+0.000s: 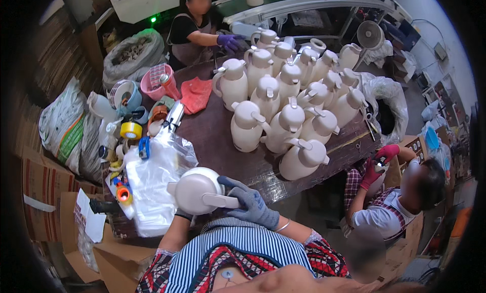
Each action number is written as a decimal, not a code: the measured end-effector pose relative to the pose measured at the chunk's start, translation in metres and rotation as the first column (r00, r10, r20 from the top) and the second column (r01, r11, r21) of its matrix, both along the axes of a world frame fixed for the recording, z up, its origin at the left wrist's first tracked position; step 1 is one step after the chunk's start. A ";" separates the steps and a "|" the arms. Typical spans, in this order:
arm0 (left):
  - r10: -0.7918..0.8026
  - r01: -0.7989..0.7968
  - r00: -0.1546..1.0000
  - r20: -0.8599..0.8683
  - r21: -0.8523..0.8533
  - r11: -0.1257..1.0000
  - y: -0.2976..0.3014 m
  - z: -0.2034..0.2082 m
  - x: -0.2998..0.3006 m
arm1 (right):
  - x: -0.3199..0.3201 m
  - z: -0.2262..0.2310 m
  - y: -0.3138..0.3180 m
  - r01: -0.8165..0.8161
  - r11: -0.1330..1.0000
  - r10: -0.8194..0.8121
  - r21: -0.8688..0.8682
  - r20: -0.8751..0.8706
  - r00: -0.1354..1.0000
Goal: The person assembles white plastic kettles by inserting internal components into the kettle bodies and attaching lids. They handle each kettle one at a time, inspect the interior, and place the finished units on a table with other completed kettles.
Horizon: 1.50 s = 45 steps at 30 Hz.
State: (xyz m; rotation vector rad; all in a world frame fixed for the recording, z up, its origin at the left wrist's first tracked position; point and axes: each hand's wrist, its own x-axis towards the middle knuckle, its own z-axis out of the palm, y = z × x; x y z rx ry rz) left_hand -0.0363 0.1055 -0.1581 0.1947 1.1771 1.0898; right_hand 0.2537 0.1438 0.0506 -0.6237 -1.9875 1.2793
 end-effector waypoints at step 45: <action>-0.013 0.110 0.958 -0.286 0.327 0.938 0.176 -0.041 0.096 | 0.196 -0.112 0.035 0.639 0.716 -0.692 0.281 0.406 0.597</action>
